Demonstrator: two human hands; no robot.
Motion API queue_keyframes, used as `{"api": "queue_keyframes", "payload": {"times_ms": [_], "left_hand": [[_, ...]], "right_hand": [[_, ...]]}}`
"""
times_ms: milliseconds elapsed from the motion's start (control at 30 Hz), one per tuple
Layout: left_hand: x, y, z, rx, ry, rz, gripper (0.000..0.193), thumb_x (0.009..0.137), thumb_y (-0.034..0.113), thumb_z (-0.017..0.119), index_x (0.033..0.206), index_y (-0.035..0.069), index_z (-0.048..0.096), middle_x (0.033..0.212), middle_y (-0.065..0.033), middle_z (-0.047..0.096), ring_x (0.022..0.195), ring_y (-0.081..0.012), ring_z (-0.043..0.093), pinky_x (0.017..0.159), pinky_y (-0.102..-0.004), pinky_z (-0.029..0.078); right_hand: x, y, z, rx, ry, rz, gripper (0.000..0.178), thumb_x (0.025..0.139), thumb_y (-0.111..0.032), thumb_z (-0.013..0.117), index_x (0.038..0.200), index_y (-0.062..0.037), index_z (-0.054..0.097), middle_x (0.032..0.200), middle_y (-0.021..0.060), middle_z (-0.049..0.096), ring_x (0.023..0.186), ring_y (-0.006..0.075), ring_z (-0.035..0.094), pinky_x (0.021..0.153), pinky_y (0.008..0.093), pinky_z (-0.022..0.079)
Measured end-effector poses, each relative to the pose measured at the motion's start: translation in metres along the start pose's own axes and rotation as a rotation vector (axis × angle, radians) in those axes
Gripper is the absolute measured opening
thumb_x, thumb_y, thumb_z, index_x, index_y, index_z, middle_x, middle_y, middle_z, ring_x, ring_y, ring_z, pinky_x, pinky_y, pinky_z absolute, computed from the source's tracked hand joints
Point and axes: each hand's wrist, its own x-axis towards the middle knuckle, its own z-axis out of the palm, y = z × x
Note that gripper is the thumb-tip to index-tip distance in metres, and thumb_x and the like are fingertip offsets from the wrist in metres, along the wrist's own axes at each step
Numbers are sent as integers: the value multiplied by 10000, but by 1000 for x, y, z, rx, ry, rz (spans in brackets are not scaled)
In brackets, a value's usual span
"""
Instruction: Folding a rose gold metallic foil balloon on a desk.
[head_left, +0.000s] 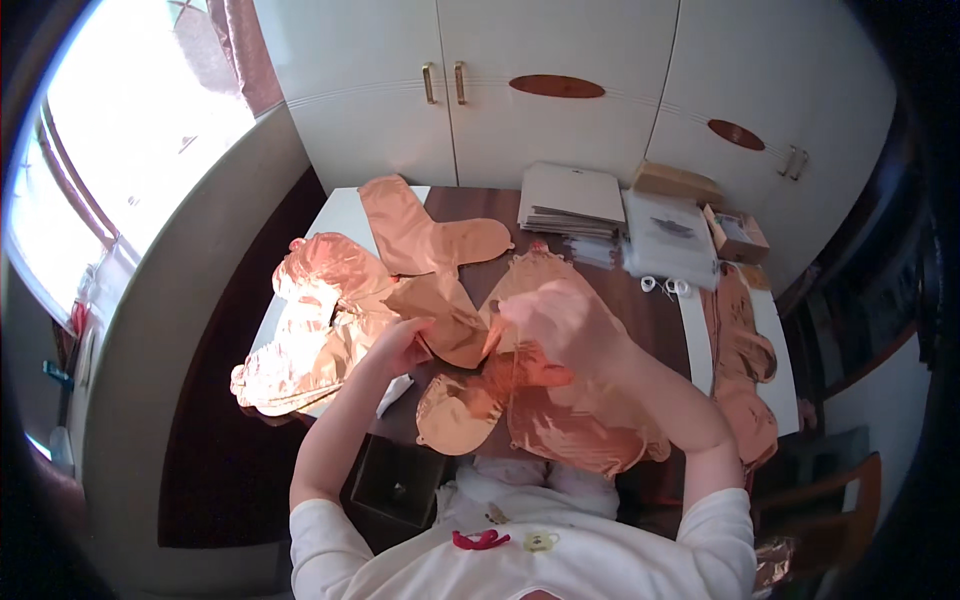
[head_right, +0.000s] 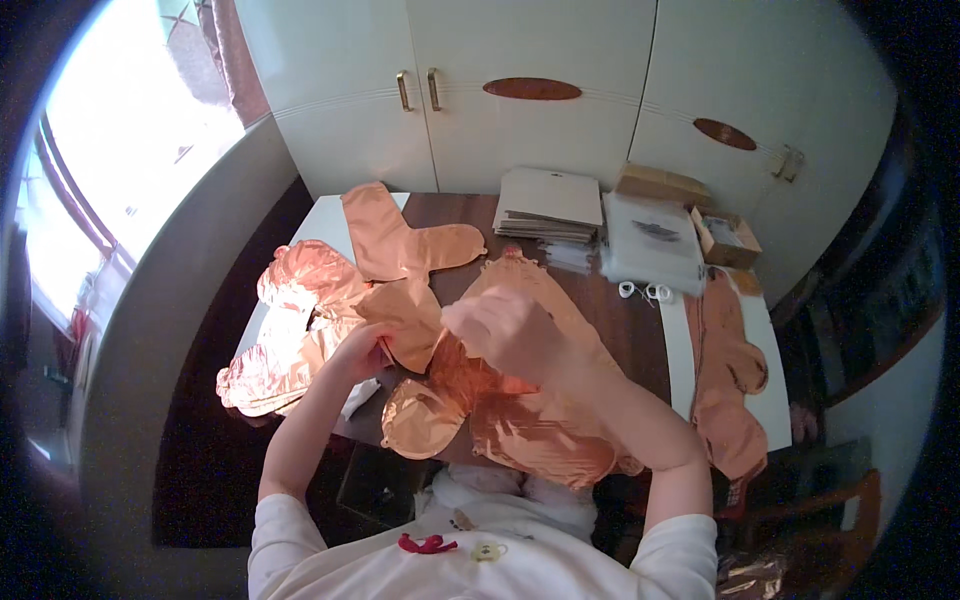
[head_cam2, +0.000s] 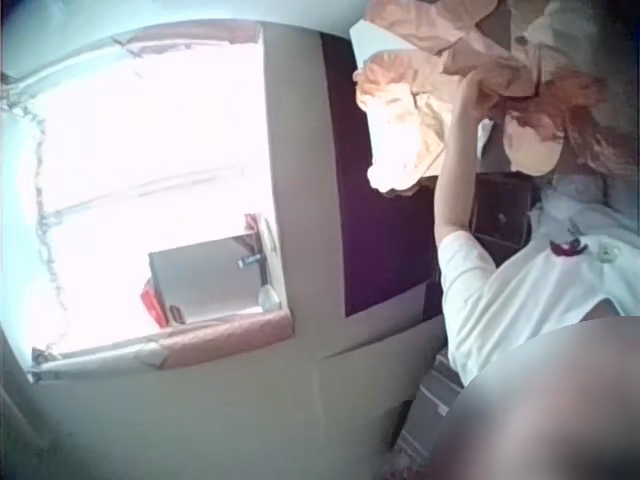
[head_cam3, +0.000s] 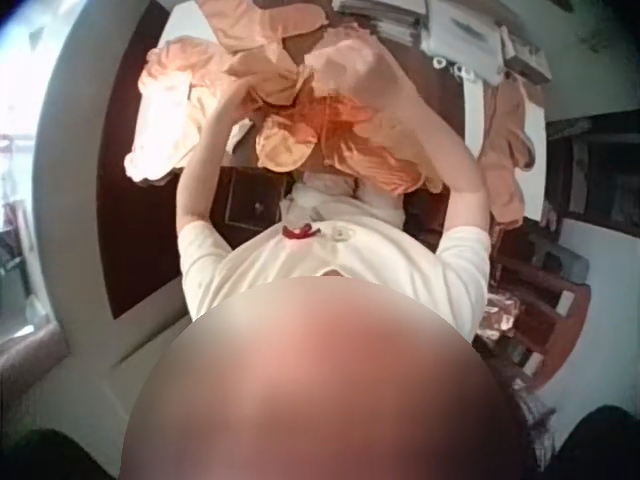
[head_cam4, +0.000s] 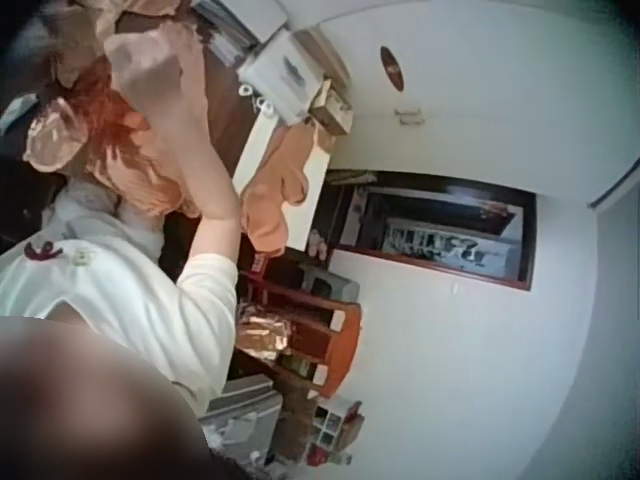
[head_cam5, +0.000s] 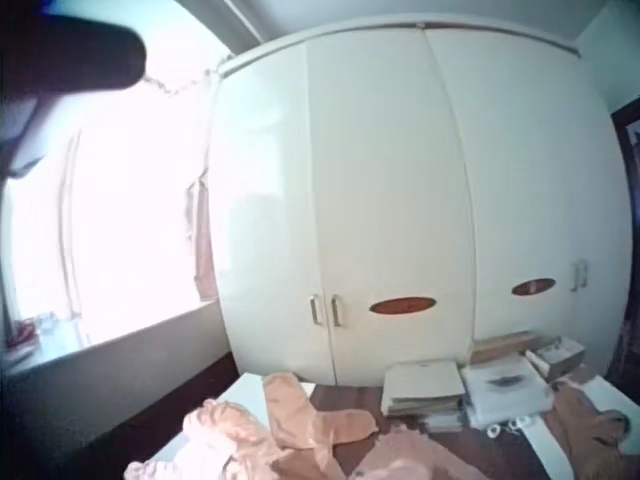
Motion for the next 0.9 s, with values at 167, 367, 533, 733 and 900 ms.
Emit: {"api": "queue_keyframes", "payload": {"times_ms": [167, 367, 533, 733, 900], "left_hand": [[11, -1, 8, 119, 170, 206, 152, 848, 46, 547, 1000, 52, 533, 757, -34, 579, 612, -136, 563, 501, -272, 467], [6, 26, 62, -27, 42, 392, 127, 825, -19, 556, 951, -4, 551, 796, -59, 587, 658, -148, 574, 571, -270, 482], [47, 19, 88, -7, -62, 383, 174, 808, -23, 582, 975, 11, 548, 802, -44, 583, 666, -87, 546, 558, -209, 411], [105, -6, 89, 62, -191, 308, 138, 832, -30, 529, 961, 19, 519, 769, -67, 574, 670, -167, 598, 570, -283, 503], [101, -13, 110, 179, -196, 297, 234, 852, -34, 505, 1074, 37, 511, 864, -47, 579, 731, -154, 606, 640, -286, 523]], "right_hand": [[-17, -29, -33, -108, -74, -98, 187, 728, -82, 638, 900, -50, 573, 905, 59, 632, 877, 185, 635, 705, 301, 505], [-44, -68, -81, -276, -191, -131, 131, 770, -111, 614, 896, -73, 610, 974, 64, 658, 911, 160, 630, 711, 284, 473], [-59, -103, -86, -268, -339, -63, 118, 763, -131, 612, 863, -69, 613, 915, 44, 649, 872, 147, 618, 621, 238, 412], [-95, -120, -39, -151, -507, 24, 151, 725, -144, 588, 833, -39, 590, 885, 50, 622, 863, 144, 600, 626, 238, 424], [-129, -86, -4, 210, -296, 308, 261, 781, -230, 652, 967, -55, 595, 910, 38, 621, 821, 187, 616, 733, 341, 483]]}}
